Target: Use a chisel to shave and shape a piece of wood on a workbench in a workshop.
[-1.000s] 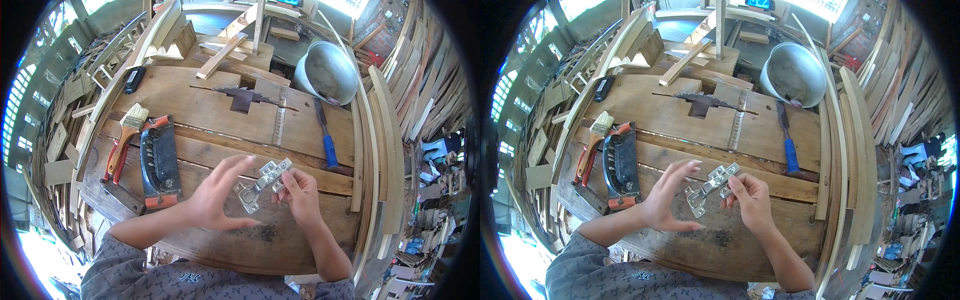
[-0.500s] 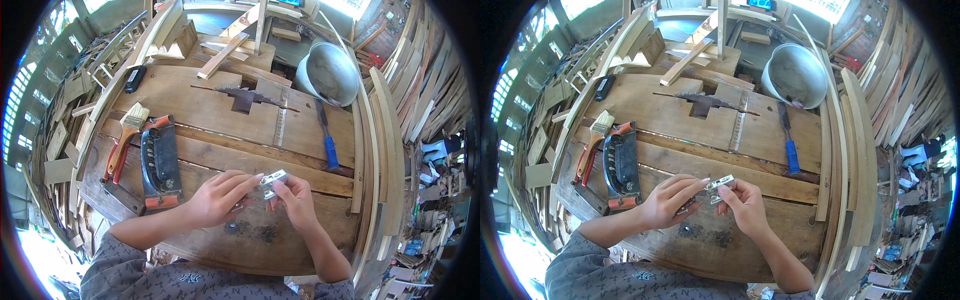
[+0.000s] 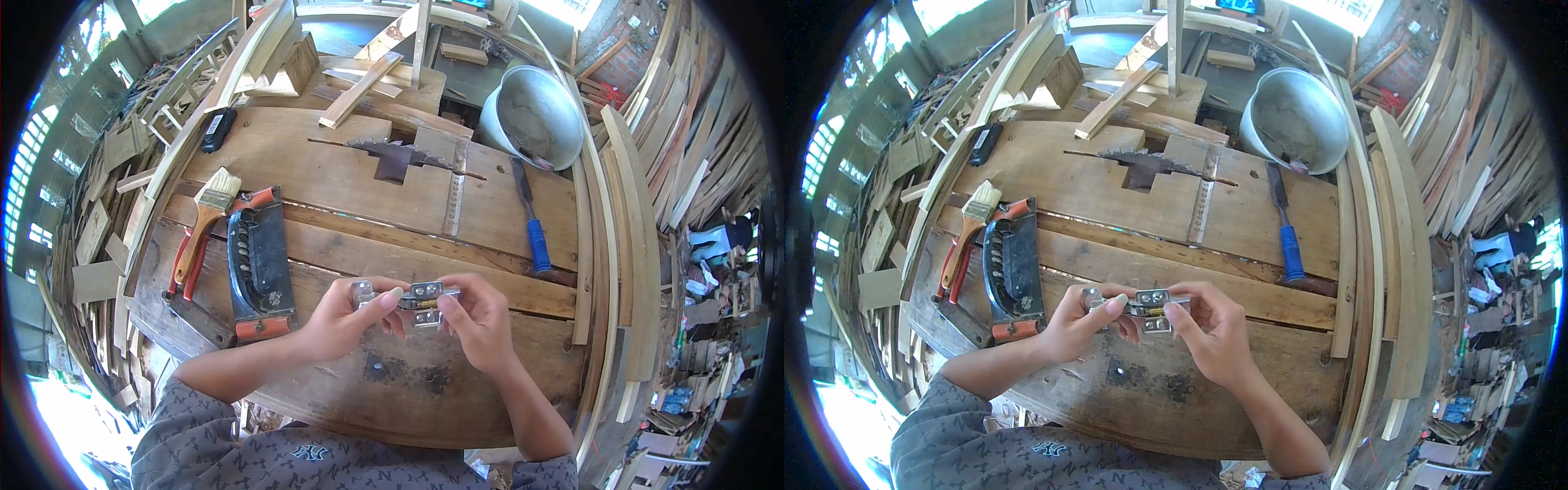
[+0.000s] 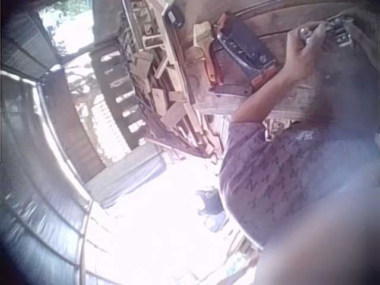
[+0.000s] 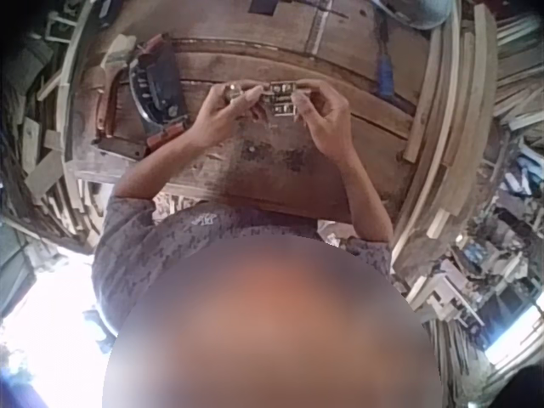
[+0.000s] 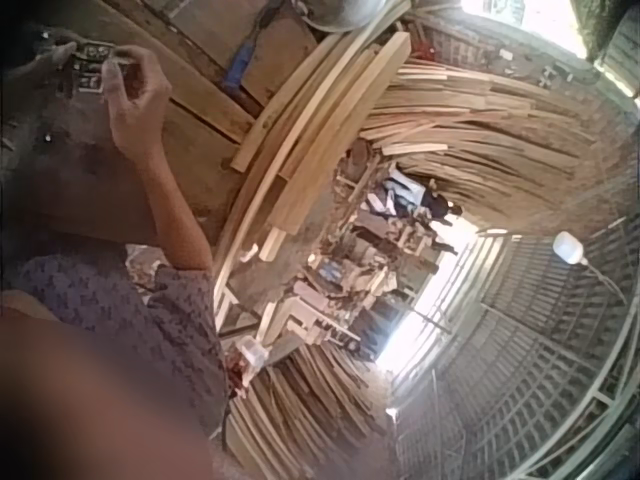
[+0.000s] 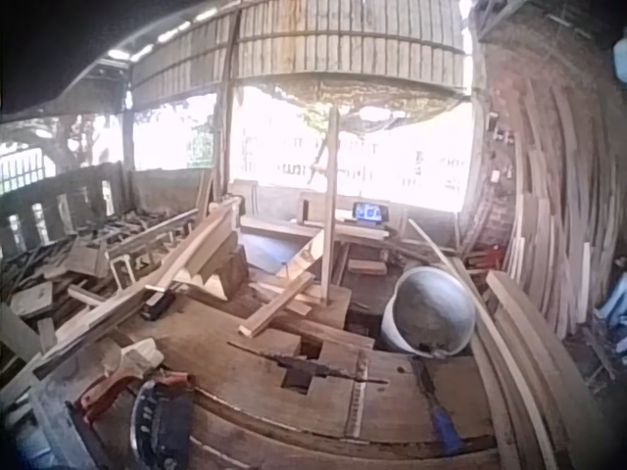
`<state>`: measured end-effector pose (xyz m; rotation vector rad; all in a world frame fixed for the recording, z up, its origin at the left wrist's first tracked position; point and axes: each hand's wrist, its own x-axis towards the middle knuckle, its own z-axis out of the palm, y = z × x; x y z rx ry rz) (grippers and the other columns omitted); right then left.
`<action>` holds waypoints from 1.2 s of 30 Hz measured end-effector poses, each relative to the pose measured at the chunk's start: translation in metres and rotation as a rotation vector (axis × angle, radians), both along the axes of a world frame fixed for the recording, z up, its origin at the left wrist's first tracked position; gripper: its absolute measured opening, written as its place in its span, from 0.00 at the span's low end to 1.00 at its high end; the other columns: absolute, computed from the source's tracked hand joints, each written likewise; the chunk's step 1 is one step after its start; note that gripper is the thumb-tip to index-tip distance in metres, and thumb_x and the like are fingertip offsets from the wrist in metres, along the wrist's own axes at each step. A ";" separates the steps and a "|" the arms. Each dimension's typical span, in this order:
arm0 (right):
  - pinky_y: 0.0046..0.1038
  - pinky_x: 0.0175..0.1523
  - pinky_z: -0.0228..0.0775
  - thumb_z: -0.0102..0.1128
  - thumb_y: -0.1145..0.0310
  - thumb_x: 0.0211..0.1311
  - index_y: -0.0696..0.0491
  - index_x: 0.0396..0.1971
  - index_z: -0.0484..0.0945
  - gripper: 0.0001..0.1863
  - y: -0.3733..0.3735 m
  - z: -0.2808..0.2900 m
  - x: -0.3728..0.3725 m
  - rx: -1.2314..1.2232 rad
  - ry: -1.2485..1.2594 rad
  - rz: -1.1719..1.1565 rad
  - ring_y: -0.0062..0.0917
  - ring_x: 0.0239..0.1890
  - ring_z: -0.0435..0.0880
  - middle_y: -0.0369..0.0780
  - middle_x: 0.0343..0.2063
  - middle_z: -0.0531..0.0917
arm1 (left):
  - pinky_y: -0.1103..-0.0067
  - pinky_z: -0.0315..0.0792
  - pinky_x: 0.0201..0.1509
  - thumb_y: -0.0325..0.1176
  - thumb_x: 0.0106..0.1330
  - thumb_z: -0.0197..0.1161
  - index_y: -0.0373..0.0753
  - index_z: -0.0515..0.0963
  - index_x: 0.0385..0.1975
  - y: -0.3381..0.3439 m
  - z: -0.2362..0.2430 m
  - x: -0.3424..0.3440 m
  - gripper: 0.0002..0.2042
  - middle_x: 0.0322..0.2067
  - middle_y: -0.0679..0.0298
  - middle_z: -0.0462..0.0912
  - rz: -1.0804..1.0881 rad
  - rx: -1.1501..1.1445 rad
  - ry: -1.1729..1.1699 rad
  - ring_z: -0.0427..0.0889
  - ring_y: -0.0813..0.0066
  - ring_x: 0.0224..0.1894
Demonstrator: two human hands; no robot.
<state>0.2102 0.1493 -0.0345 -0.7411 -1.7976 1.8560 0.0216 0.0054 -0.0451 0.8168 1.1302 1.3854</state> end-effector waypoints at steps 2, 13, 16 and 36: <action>0.17 0.30 0.70 0.61 0.64 0.77 0.61 0.49 0.78 0.14 -0.002 -0.002 0.000 -0.050 0.023 0.099 0.15 0.27 0.80 0.37 0.29 0.85 | 0.77 0.80 0.46 0.41 0.82 0.56 0.29 0.77 0.60 -0.001 -0.001 -0.001 0.20 0.40 0.59 0.88 -0.011 -0.015 -0.022 0.87 0.74 0.39; 0.19 0.24 0.69 0.53 0.60 0.82 0.60 0.42 0.77 0.16 -0.002 -0.006 0.003 -0.198 0.123 0.076 0.19 0.24 0.86 0.39 0.29 0.86 | 0.74 0.81 0.49 0.38 0.77 0.63 0.28 0.76 0.62 0.001 0.012 -0.006 0.21 0.41 0.57 0.88 -0.143 -0.095 -0.080 0.88 0.71 0.41; 0.21 0.24 0.70 0.50 0.58 0.83 0.60 0.41 0.77 0.18 0.000 -0.006 0.003 -0.220 0.139 0.081 0.22 0.24 0.85 0.41 0.29 0.86 | 0.74 0.80 0.51 0.36 0.77 0.64 0.29 0.76 0.63 0.000 0.010 -0.005 0.21 0.41 0.57 0.88 -0.166 -0.061 -0.104 0.88 0.71 0.42; 0.17 0.23 0.64 0.51 0.56 0.82 0.57 0.39 0.78 0.19 -0.011 -0.003 -0.006 -0.309 0.088 0.125 0.14 0.21 0.80 0.35 0.24 0.83 | 0.79 0.76 0.44 0.37 0.74 0.64 0.31 0.79 0.46 -0.002 0.006 0.001 0.13 0.35 0.65 0.83 -0.150 -0.035 0.091 0.82 0.80 0.38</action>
